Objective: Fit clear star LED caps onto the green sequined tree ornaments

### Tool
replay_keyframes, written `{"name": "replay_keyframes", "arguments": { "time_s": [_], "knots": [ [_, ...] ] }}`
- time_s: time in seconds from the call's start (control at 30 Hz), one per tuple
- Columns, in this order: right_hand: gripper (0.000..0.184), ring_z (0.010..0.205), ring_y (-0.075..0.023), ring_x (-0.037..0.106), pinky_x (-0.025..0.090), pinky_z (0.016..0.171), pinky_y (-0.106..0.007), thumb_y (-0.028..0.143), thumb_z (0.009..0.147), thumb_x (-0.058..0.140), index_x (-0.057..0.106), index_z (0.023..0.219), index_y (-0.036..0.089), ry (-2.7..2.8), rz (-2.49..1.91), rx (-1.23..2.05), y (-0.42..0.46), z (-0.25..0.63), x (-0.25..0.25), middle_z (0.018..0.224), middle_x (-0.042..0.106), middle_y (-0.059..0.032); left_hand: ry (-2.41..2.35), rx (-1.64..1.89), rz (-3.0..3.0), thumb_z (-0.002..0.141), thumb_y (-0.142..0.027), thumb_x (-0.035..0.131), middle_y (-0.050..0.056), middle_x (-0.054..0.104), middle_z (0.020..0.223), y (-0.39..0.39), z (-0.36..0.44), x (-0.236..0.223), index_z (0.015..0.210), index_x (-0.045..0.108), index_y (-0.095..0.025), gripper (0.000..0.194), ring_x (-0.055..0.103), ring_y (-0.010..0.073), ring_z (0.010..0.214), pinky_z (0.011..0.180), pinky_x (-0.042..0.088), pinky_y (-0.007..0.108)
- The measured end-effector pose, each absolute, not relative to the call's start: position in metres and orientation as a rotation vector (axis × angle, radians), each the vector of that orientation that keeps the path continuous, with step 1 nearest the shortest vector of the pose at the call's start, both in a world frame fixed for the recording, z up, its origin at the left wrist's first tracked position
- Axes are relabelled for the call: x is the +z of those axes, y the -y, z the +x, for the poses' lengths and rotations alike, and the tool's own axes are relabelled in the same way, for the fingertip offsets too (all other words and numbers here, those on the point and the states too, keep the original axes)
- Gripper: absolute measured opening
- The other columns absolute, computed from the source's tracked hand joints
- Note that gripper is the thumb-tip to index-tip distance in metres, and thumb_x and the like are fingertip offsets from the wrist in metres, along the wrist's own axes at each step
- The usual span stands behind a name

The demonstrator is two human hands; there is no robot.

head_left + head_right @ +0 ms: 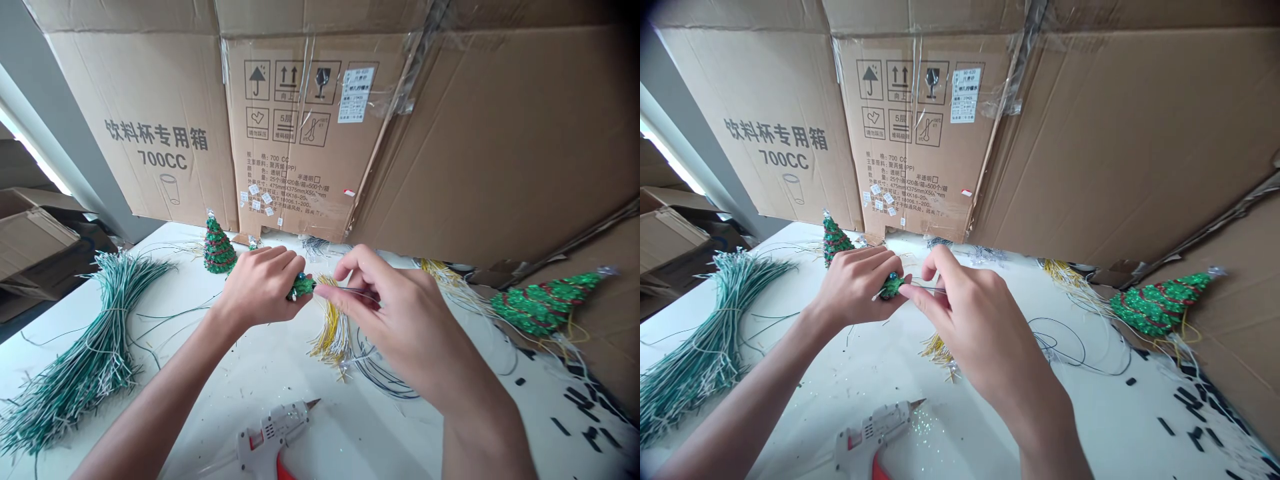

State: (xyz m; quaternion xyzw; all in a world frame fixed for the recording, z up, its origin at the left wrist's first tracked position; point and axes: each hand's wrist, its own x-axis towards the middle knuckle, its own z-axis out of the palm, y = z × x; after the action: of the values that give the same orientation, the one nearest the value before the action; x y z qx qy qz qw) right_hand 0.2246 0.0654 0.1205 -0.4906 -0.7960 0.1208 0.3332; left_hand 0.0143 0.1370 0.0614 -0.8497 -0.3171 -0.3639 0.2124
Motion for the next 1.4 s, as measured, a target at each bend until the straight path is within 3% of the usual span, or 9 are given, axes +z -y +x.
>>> {"name": "replay_keyframes", "arguments": {
  "time_s": [0.13,0.2,0.33,0.57,0.9,1.1,1.23,1.3,1.4],
  "knots": [
    [0.019,0.072,-0.0119,0.054,0.042,0.064,-0.026,0.024,0.113,0.054,0.055,0.094,0.024,2.170,-1.181,0.366,-0.064,0.227,0.125,0.085,0.059,0.0039,0.892,-0.997,-2.369,0.094,-0.033,0.061,0.000,0.064,0.067,-0.138,0.014,0.061,0.077,0.060,-0.022,0.020,0.056,0.0174,0.059,0.051,0.034,0.034],
    [0.021,0.077,-0.0119,0.053,0.042,0.068,-0.028,0.018,0.114,0.047,0.057,0.096,0.022,2.207,-1.129,0.353,-0.063,0.228,0.126,0.091,0.058,0.0023,0.894,-0.997,-2.359,0.094,-0.033,0.061,0.000,0.063,0.067,-0.138,0.014,0.061,0.076,0.059,-0.022,0.021,0.055,0.0170,0.058,0.051,0.034,0.034],
    [0.022,0.070,-0.0126,0.046,0.038,0.064,-0.032,0.013,0.113,0.049,0.066,0.100,0.019,2.215,-1.101,0.156,-0.062,0.226,0.125,0.089,0.053,0.0015,0.903,-0.992,-2.355,0.094,-0.033,0.061,0.000,0.063,0.067,-0.137,0.014,0.062,0.076,0.060,-0.021,0.021,0.055,0.0174,0.059,0.051,0.034,0.035],
    [0.026,0.081,-0.0183,0.055,0.044,0.074,-0.037,-0.006,0.101,0.054,0.072,0.104,0.013,2.300,-0.983,-0.031,-0.057,0.223,0.124,0.093,0.061,-0.0046,0.919,-1.014,-2.376,0.094,-0.033,0.060,0.000,0.062,0.067,-0.135,0.015,0.063,0.077,0.059,-0.022,0.021,0.054,0.0176,0.059,0.051,0.034,0.036],
    [0.024,0.081,-0.0206,0.057,0.048,0.073,-0.040,-0.001,0.105,0.054,0.075,0.101,0.010,2.268,-1.009,-0.078,-0.055,0.218,0.124,0.092,0.062,-0.0076,0.911,-1.048,-2.395,0.092,-0.033,0.062,-0.001,0.060,0.065,-0.132,0.017,0.065,0.077,0.056,-0.023,0.020,0.051,0.0170,0.058,0.051,0.032,0.035],
    [0.034,0.095,-0.0215,0.066,0.056,0.082,-0.039,0.003,0.109,0.047,0.069,0.133,0.013,2.222,-0.927,0.033,-0.051,0.217,0.127,0.107,0.070,-0.0095,0.891,-1.057,-2.376,0.094,-0.032,0.058,-0.001,0.059,0.065,-0.132,0.017,0.066,0.072,0.051,-0.023,0.025,0.048,0.0166,0.056,0.051,0.033,0.036],
    [0.052,0.109,-0.0220,0.070,0.056,0.096,-0.040,-0.007,0.104,0.042,0.060,0.146,0.016,2.260,-0.926,-0.022,-0.051,0.221,0.125,0.116,0.075,-0.0086,0.854,-1.073,-2.357,0.096,-0.035,0.060,0.000,0.060,0.065,-0.129,0.019,0.068,0.074,0.055,-0.022,0.026,0.050,0.0170,0.056,0.050,0.036,0.036],
    [0.048,0.108,-0.0216,0.070,0.056,0.094,-0.039,-0.008,0.103,0.042,0.062,0.139,0.018,2.274,-0.936,-0.024,-0.052,0.220,0.124,0.116,0.075,-0.0075,0.845,-1.080,-2.362,0.095,-0.033,0.060,0.000,0.060,0.065,-0.128,0.020,0.068,0.074,0.057,-0.022,0.024,0.051,0.0168,0.056,0.050,0.037,0.036],
    [0.026,0.089,-0.0177,0.069,0.055,0.078,-0.034,0.002,0.108,0.049,0.062,0.121,0.020,2.204,-1.010,-0.010,-0.051,0.217,0.123,0.102,0.072,-0.0033,0.859,-1.071,-2.378,0.094,-0.031,0.060,-0.001,0.060,0.065,-0.127,0.021,0.069,0.074,0.058,-0.021,0.022,0.052,0.0170,0.057,0.050,0.037,0.036]
  ]
}}
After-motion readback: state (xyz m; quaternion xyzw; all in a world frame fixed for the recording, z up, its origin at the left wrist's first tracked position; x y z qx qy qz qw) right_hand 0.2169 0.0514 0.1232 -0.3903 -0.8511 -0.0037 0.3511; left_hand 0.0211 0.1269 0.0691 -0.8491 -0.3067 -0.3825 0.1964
